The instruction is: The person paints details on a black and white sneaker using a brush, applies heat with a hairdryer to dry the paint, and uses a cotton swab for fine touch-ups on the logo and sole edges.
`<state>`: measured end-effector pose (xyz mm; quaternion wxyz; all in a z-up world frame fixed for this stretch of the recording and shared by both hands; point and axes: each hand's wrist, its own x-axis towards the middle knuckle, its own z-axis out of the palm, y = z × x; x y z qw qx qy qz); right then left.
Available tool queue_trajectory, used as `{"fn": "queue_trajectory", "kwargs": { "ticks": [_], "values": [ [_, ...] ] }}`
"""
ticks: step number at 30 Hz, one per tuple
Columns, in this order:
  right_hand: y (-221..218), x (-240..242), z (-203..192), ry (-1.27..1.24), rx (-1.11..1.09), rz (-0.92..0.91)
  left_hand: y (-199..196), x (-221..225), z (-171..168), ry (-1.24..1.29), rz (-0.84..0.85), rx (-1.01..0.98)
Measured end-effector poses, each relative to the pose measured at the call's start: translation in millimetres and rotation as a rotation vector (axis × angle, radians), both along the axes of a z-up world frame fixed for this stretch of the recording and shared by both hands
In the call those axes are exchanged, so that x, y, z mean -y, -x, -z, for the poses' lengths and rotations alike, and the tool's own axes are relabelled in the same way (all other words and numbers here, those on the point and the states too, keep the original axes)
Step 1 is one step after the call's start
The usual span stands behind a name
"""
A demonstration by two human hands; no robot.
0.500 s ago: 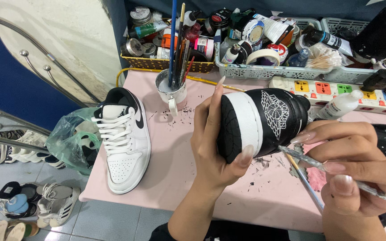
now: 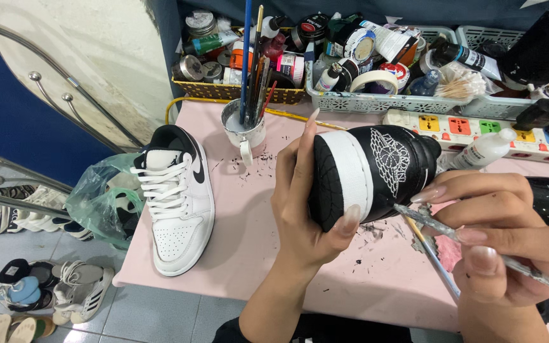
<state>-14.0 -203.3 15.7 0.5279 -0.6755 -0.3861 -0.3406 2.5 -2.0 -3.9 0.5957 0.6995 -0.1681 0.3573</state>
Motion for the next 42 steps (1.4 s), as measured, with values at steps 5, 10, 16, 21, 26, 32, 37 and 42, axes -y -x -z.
{"fn": "queue_trajectory", "kwargs": {
  "ticks": [5,10,16,21,26,32,37,42],
  "values": [
    [-0.2,0.8,0.8,0.014,-0.015,0.034,1.6,-0.9,-0.4,-0.004,0.002,-0.019],
    [-1.4,0.5,-1.9,0.014,0.0,0.01,1.8,-2.0,-2.4,-0.001,0.01,-0.006],
    [-0.2,-2.9,-2.0,0.02,-0.007,0.054,2.0,-1.4,-2.9,0.007,0.009,-0.012],
    [-0.8,-1.7,-1.5,-0.006,-0.011,0.02,1.8,-0.8,-3.0,0.006,0.006,0.003],
    [-1.6,5.5,-2.3,0.075,-0.018,0.025,1.6,-0.5,-1.1,0.008,0.002,-0.018],
    [-12.5,13.2,15.8,-0.155,-0.022,-0.008,0.8,-1.1,6.5,0.006,0.007,0.006],
    [-19.8,44.4,26.0,-0.324,-0.132,0.073,0.3,-4.3,11.6,0.064,0.036,-0.014],
    [-23.2,84.0,13.4,-0.306,-0.187,0.187,-2.8,-6.9,10.1,0.125,0.093,0.036]
  ]
}}
